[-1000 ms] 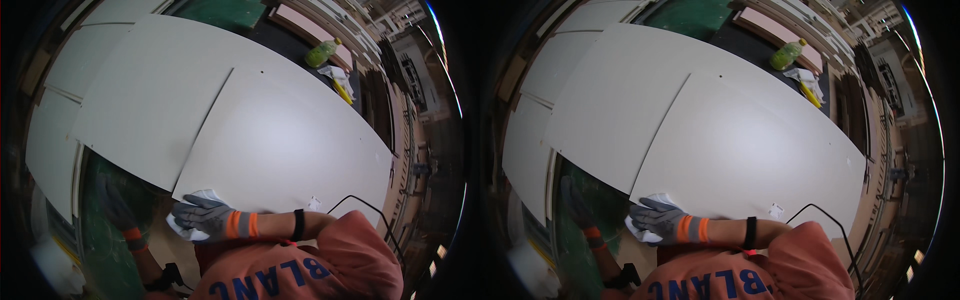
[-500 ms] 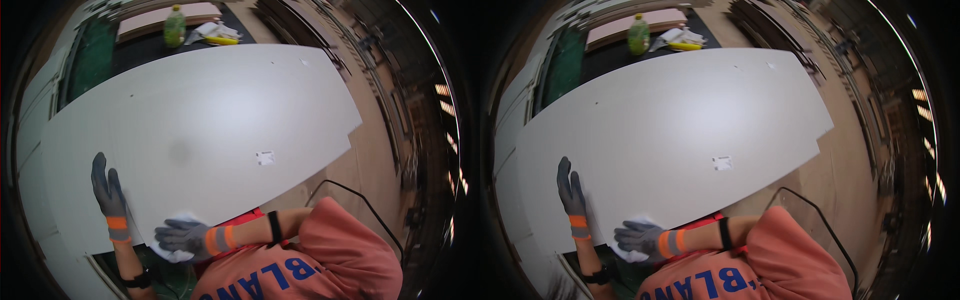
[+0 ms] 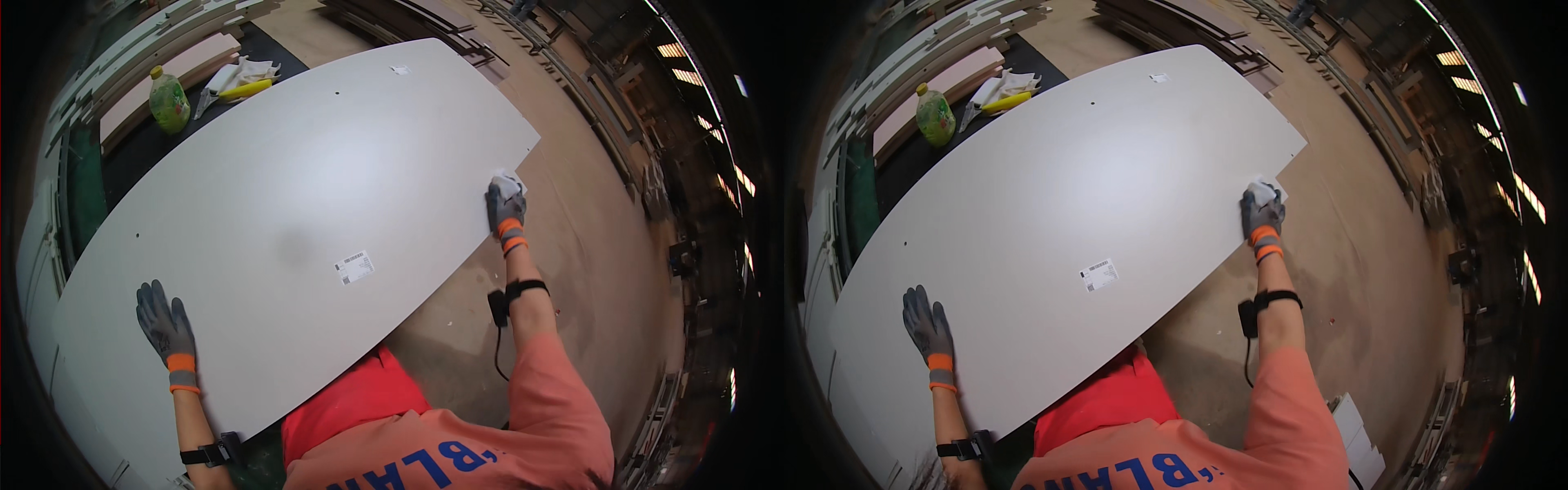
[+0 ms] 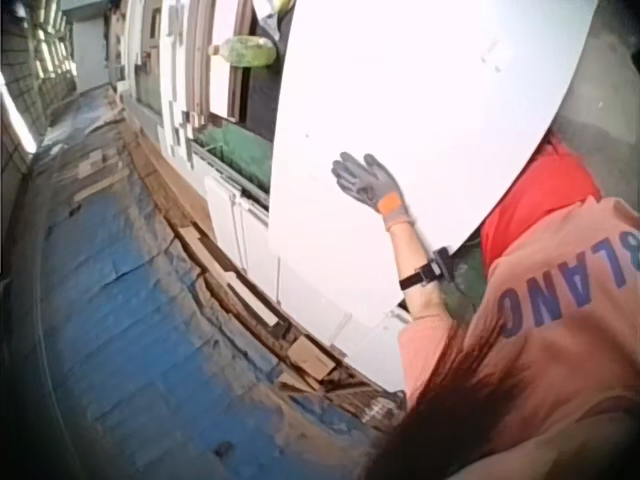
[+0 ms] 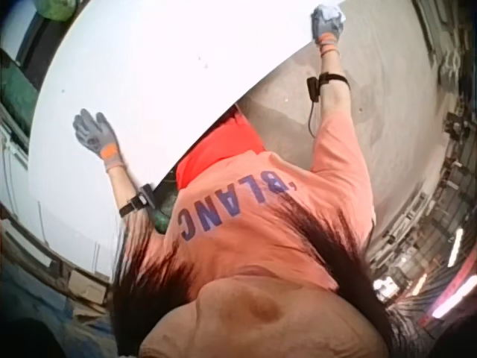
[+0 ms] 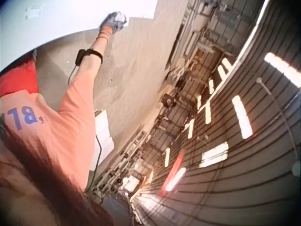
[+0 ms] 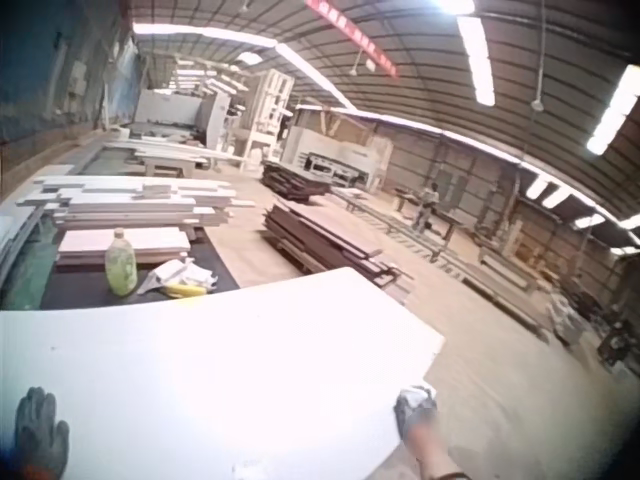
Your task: Cleaning wooden boards with a cloth and liquid, scraping off old labels, and applying new labels in a manufacturing environment.
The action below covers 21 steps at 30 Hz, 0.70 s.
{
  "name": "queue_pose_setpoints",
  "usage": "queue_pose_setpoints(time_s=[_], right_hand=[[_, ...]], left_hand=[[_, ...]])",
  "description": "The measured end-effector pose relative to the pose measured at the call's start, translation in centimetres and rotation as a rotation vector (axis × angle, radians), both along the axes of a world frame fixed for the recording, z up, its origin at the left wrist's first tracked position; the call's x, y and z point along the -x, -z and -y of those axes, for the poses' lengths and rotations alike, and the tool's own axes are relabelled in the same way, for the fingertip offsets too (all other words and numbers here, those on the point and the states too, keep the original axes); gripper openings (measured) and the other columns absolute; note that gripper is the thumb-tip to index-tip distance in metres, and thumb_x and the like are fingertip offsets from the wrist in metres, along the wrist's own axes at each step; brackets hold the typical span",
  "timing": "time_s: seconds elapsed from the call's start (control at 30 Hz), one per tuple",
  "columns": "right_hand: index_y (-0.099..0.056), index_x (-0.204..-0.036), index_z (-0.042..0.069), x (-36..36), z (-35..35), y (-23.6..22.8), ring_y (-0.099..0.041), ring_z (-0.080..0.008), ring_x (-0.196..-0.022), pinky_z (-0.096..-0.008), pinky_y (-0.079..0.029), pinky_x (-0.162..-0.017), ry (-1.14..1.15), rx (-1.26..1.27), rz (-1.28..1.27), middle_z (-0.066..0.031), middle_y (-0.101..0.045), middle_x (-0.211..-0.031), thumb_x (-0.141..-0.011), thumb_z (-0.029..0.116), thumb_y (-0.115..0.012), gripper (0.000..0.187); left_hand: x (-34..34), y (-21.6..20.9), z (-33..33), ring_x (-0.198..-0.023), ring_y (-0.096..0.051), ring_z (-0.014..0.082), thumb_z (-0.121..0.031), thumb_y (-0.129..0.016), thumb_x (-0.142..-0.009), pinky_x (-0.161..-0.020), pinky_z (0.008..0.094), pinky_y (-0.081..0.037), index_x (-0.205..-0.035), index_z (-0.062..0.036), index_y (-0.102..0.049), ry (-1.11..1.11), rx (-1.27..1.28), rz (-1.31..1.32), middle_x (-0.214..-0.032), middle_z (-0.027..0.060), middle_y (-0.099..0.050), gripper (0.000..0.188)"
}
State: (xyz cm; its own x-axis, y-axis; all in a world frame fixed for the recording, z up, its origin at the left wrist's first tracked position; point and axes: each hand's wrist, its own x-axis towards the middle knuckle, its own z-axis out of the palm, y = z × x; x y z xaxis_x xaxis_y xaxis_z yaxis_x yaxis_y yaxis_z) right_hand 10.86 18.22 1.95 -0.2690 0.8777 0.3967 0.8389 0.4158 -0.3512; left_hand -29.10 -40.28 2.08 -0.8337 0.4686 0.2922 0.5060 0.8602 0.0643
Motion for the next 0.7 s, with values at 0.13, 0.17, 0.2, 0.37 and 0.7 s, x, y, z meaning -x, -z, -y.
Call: queue_pose_setpoints(time_s=[0.13,0.17,0.2,0.37,0.7], right_hand=[[-0.059,-0.119,0.008,3.3,-2.8,1.8,-0.055,-0.0368,-0.113,-0.0445,-0.041,-0.099,0.21,-0.091,-0.001,-0.0181,-0.061,-0.119,-0.091,0.046,-0.053,0.048],[-0.061,-0.117,0.006,4.3,-2.7,1.3,-0.056,-0.0367,-0.113,-0.0424,-0.042,-0.099,0.127,0.052,-0.161,-0.0204,-0.061,-0.118,-0.094,0.046,-0.049,0.047],[-0.061,-0.117,0.006,5.8,-1.4,0.9,-0.056,-0.0367,-0.113,-0.0424,-0.042,-0.099,0.113,0.06,-0.163,-0.0204,-0.061,-0.118,-0.094,0.046,-0.049,0.047],[-0.063,-0.102,0.006,23.3,20.0,-3.2,-0.058,-0.0322,-0.105,-0.0436,-0.045,-0.09,-1.015,-0.341,-0.171,-0.0156,-0.065,-0.106,-0.084,0.012,-0.055,0.02],[-0.061,-0.111,0.003,24.7,67.2,6.5,-0.055,-0.0133,-0.102,-0.0278,-0.043,-0.093,-2.039,1.57,-0.387,-0.0039,-0.063,-0.107,-0.095,0.042,-0.051,0.043]], left_hand=[[0.1,0.0,0.6,-0.142,-0.03,0.0278,-0.026,-0.048,-0.1,-0.118,0.0413,-0.02,-0.143,-0.0073,-0.042,0.005,-0.088,0.054,-0.149,0.0141,-0.04,0.047],[0.1,-0.1,1.0,-0.14,-0.033,0.0276,-0.026,-0.048,-0.101,-0.118,0.0406,-0.023,-0.142,-0.0054,-0.044,0.012,-0.163,0.095,-0.148,0.0139,-0.041,0.046],[-0.2,-0.3,1.1,-0.14,-0.033,0.0276,-0.026,-0.048,-0.101,-0.118,0.0406,-0.023,-0.142,-0.0054,-0.044,-0.002,-0.156,0.091,-0.148,0.0139,-0.041,0.046],[0.9,-1.4,3.4,-0.133,-0.043,0.0251,-0.027,-0.048,-0.102,-0.113,0.037,-0.034,-0.137,0.0045,-0.045,-0.118,-1.01,0.412,-0.143,0.0145,-0.046,0.048],[-1.5,-14.4,12.3,-0.133,-0.044,0.0315,-0.032,-0.033,-0.104,-0.113,0.0431,-0.033,-0.143,0.0049,-0.037,0.1,-1.077,0.195,-0.145,0.0187,-0.043,0.054]])
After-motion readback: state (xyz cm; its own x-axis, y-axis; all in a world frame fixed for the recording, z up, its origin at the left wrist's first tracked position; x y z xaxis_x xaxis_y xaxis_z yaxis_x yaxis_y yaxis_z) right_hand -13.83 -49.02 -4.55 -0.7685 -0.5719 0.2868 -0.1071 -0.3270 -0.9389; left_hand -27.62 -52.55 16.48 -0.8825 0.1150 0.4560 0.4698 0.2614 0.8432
